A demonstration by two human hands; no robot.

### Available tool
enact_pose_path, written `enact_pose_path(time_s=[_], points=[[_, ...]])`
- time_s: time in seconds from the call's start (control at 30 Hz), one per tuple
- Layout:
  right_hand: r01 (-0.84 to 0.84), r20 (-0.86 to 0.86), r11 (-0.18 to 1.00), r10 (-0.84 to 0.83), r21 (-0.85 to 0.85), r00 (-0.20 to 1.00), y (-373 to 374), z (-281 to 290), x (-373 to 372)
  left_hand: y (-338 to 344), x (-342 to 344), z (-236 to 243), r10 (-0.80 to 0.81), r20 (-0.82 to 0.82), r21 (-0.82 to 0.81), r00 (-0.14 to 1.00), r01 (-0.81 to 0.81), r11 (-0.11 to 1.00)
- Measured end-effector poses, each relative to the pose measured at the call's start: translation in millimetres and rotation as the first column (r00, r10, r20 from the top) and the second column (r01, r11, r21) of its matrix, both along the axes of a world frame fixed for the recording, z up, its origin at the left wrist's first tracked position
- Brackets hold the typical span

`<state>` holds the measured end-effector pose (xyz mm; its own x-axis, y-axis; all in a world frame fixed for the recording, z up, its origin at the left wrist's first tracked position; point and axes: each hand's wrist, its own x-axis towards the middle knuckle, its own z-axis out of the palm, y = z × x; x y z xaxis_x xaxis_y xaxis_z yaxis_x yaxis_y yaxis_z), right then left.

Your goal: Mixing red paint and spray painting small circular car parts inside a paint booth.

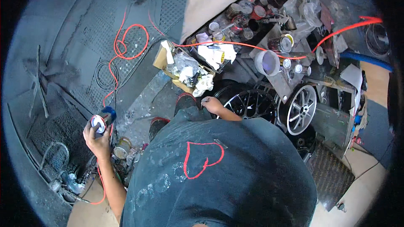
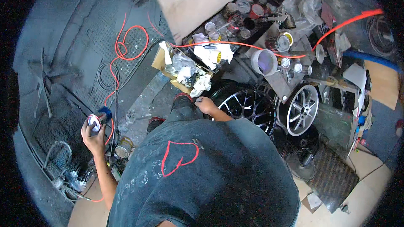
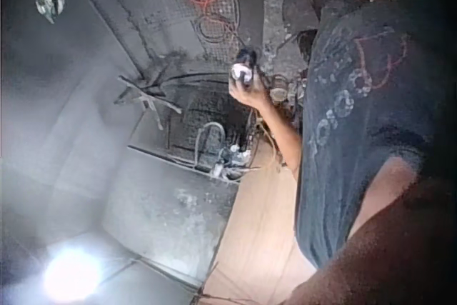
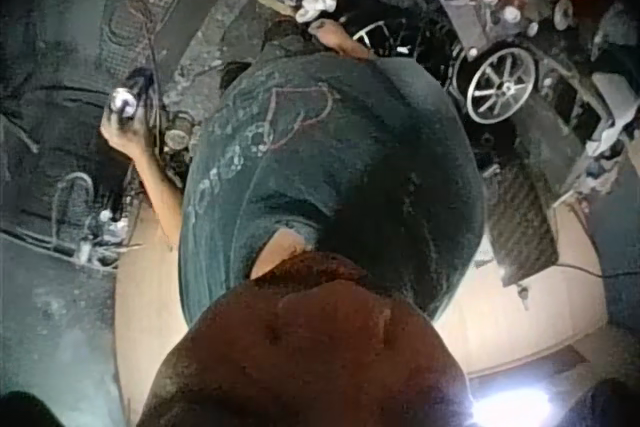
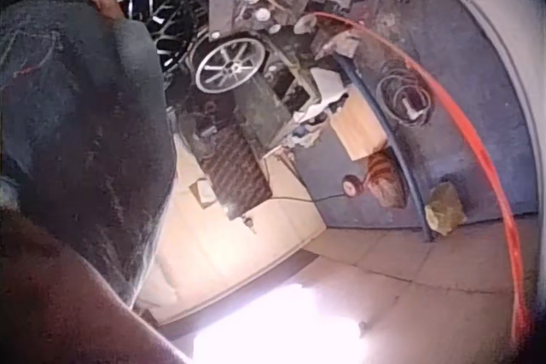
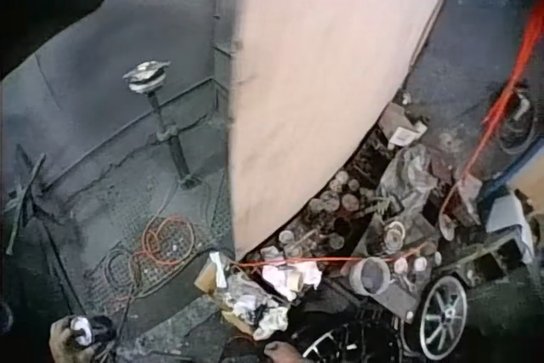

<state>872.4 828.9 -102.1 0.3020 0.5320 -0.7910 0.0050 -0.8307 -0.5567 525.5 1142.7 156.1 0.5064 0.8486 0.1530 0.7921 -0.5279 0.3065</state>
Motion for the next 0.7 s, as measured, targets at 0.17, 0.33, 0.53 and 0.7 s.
enact_pose_path(time_s=[0.17, 0.33, 0.53, 0.7], points=[[0.005, 0.085, 1.0, -0.003, -0.019, 0.996, -14.3, -6.1, 6.2, -4.6, -6.9, -6.9, -0.199, -0.162, 0.014, 0.966, 0.204, 0.979], [0.067, 0.009, 0.997, -0.068, 0.036, 0.998, -31.6, -25.8, 9.5, -9.0, -19.1, -5.3, -0.093, -0.191, -0.004, 0.977, 0.094, 0.996], [0.067, 0.024, 0.994, -0.065, -0.09, 0.998, -38.9, -50.9, 20.7, -14.4, -31.1, -8.9, 0.117, -0.156, -0.022, 0.981, -0.122, 0.992], [-0.126, 0.099, 0.989, 0.134, -0.077, 0.986, 4.7, -52.3, 40.1, -53.2, -38.4, -26.9, 0.001, -0.181, -0.114, 0.983, -0.022, 0.993]])
